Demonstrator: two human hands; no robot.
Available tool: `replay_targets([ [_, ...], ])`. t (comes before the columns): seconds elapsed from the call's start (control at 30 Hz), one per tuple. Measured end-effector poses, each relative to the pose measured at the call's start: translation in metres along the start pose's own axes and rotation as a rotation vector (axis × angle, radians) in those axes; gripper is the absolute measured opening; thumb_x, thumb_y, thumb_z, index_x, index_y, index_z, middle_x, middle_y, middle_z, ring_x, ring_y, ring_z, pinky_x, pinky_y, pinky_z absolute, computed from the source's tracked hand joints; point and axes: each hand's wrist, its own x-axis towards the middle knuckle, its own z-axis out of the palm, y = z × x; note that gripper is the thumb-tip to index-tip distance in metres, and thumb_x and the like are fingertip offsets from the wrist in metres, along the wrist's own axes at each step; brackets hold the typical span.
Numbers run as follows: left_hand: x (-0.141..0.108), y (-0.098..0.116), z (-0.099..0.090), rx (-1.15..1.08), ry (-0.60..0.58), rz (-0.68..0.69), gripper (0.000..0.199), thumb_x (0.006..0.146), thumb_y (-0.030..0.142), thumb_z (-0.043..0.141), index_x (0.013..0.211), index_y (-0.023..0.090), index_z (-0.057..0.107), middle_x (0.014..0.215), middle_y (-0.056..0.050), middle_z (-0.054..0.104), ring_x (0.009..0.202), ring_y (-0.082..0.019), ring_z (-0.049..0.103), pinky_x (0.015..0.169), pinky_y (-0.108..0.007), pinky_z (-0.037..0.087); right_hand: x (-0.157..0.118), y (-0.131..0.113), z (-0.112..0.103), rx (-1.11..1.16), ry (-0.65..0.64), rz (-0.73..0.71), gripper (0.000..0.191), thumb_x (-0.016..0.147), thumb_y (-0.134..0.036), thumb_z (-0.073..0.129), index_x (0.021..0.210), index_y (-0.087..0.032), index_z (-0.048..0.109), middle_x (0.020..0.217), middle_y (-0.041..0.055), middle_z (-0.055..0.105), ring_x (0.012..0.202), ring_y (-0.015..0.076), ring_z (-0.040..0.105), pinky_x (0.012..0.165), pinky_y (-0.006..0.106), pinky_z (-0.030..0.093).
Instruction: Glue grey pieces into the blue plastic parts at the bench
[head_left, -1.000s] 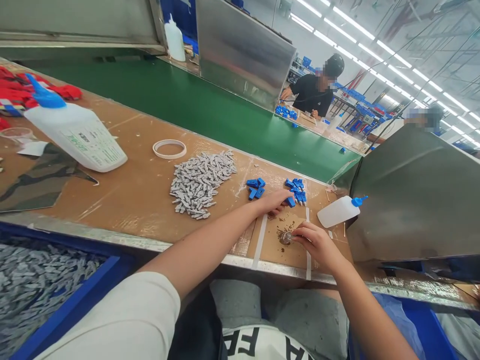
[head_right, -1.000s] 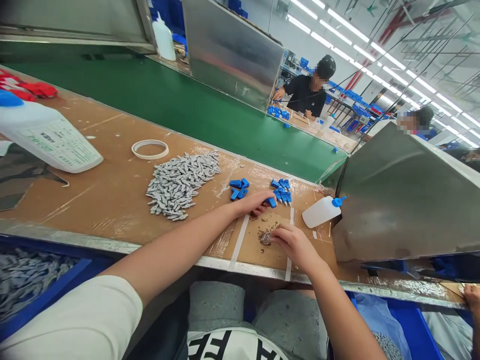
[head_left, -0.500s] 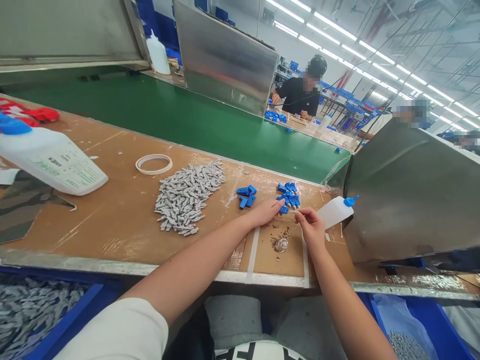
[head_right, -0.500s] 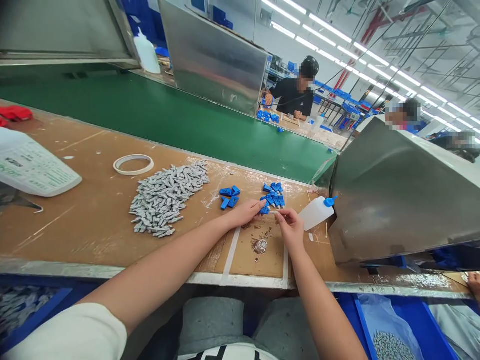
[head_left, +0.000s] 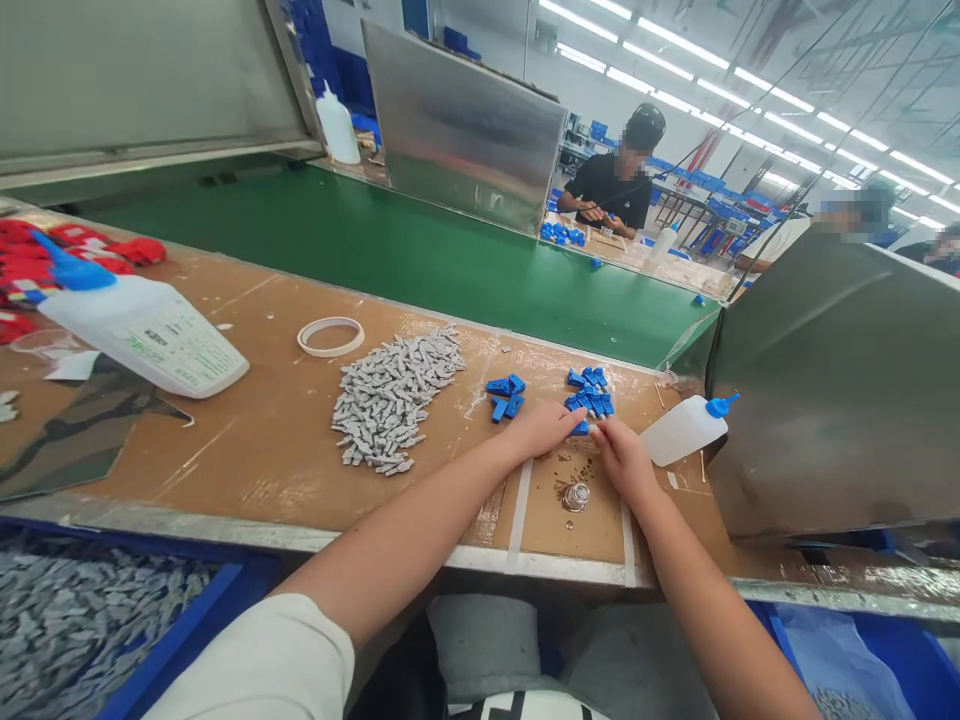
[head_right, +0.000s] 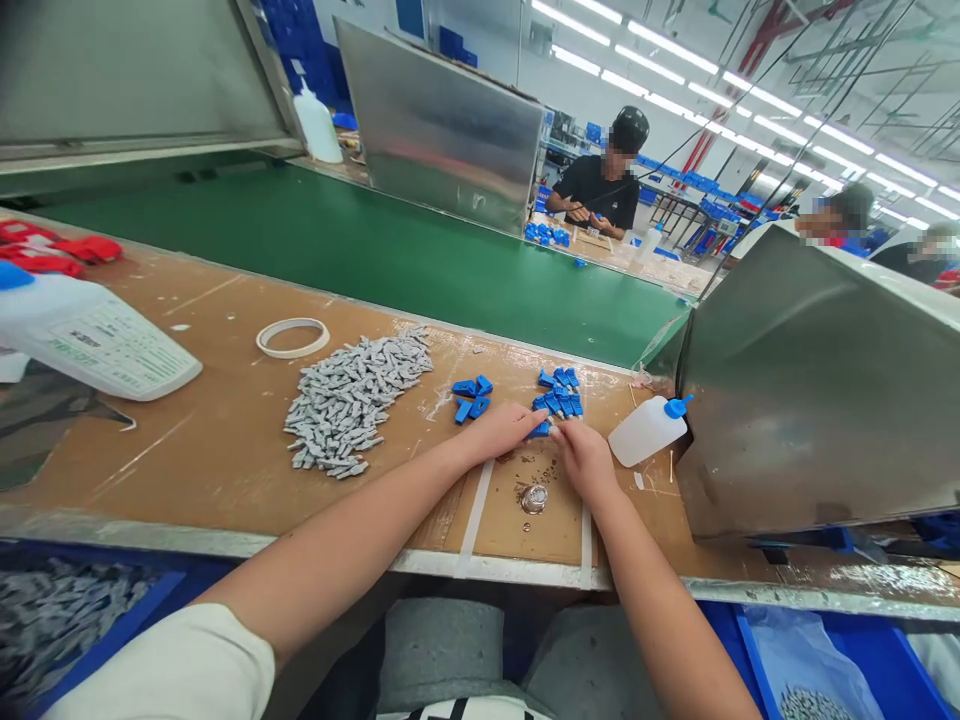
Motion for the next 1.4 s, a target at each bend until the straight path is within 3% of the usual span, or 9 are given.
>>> replay_targets([
  [0.1, -0.004, 0.000, -0.008, 0.019, 0.066, 0.087, 0.064, 0.102, 0.063, 0.039, 0.055, 0.022, 0.054, 0.060, -0.006, 0.058, 0.064, -0.022, 0.055, 0.066, -0.031, 0.036, -0.006, 0.000, 0.006, -0.074, -0.053, 0.015, 0.044, 0.109, -0.048, 0.037, 0.080, -0.022, 0.056, 0.071, 0.0041, 0.060, 0.067, 0.0192, 0.055, 0.063, 0.030, 0.038],
  [0.2, -0.005, -0.001, -0.010, -0.163, 0.240, 0.216, 0.059, 0.104, 0.060, 0.031, 0.076, 0.021, 0.065, 0.084, -0.006, 0.068, 0.085, -0.023, 0.060, 0.081, -0.032, 0.042, -0.009, -0.002, 0.013, 0.046, -0.083, 0.063, 0.047, 0.110, -0.051, 0.033, 0.080, -0.022, 0.053, 0.070, 0.0016, 0.060, 0.066, 0.0174, 0.055, 0.062, 0.028, 0.037],
  [0.33, 0.003, 0.002, -0.004, -0.480, 0.420, 0.143, 0.062, 0.103, 0.062, 0.024, 0.084, 0.019, 0.064, 0.087, -0.006, 0.064, 0.080, -0.019, 0.054, 0.078, -0.031, 0.044, -0.008, -0.002, 0.018, 0.174, -0.118, 0.078, 0.051, 0.109, -0.057, 0.032, 0.079, -0.021, 0.052, 0.072, 0.0001, 0.060, 0.067, 0.0163, 0.054, 0.063, 0.027, 0.036],
  [0.43, 0.014, 0.010, 0.004, -0.658, 0.394, 0.096, 0.064, 0.100, 0.068, 0.021, 0.081, 0.019, 0.059, 0.082, -0.007, 0.059, 0.073, -0.018, 0.050, 0.071, -0.031, 0.044, -0.008, 0.000, 0.019, 0.244, -0.128, 0.087, 0.052, 0.109, -0.058, 0.034, 0.078, -0.021, 0.052, 0.071, -0.0005, 0.059, 0.067, 0.0158, 0.053, 0.064, 0.027, 0.036],
  [0.6, 0.022, 0.022, 0.021, -0.838, 0.244, 0.110, 0.067, 0.097, 0.074, 0.020, 0.077, 0.019, 0.053, 0.070, -0.003, 0.047, 0.065, -0.017, 0.045, 0.063, -0.030, 0.041, -0.008, 0.004, 0.021, 0.339, -0.128, 0.071, 0.052, 0.108, -0.058, 0.035, 0.077, -0.020, 0.053, 0.069, -0.0007, 0.058, 0.066, 0.0157, 0.052, 0.065, 0.027, 0.036],
  [0.77, 0.013, 0.019, 0.032, -0.746, 0.251, 0.080, 0.072, 0.095, 0.077, 0.009, 0.076, 0.021, 0.050, 0.069, -0.003, 0.040, 0.066, -0.018, 0.043, 0.067, -0.033, 0.044, -0.010, 0.010, 0.027, 0.308, -0.155, 0.032, 0.051, 0.108, -0.053, 0.040, 0.070, -0.020, 0.049, 0.063, -0.0007, 0.054, 0.062, 0.0149, 0.047, 0.060, 0.026, 0.030],
  [1.0, 0.010, 0.013, 0.037, -0.730, 0.295, 0.136, 0.056, 0.099, 0.064, 0.023, 0.077, 0.021, 0.052, 0.067, -0.001, 0.032, 0.067, -0.019, 0.040, 0.069, -0.034, 0.043, -0.010, 0.010, 0.031, 0.291, -0.155, 0.055, 0.042, 0.107, -0.044, 0.041, 0.072, -0.021, 0.049, 0.065, 0.0007, 0.057, 0.061, 0.0158, 0.048, 0.059, 0.027, 0.028],
  [1.3, 0.009, 0.005, 0.035, -0.738, 0.198, 0.264, 0.048, 0.098, 0.059, 0.038, 0.080, 0.019, 0.059, 0.070, -0.002, 0.038, 0.068, -0.019, 0.039, 0.069, -0.034, 0.039, -0.012, 0.010, 0.029, 0.320, -0.169, 0.045, 0.046, 0.108, -0.049, 0.041, 0.072, -0.022, 0.051, 0.065, 0.0009, 0.058, 0.061, 0.0165, 0.051, 0.059, 0.027, 0.032],
  [1.4, 0.010, 0.005, 0.032, -0.585, 0.221, 0.250, 0.052, 0.099, 0.061, 0.032, 0.081, 0.020, 0.060, 0.073, -0.004, 0.045, 0.071, -0.020, 0.045, 0.073, -0.035, 0.042, -0.011, 0.010, 0.028, 0.307, -0.183, 0.041, 0.049, 0.109, -0.052, 0.037, 0.072, -0.022, 0.050, 0.066, 0.0005, 0.058, 0.062, 0.0165, 0.051, 0.060, 0.027, 0.034],
])
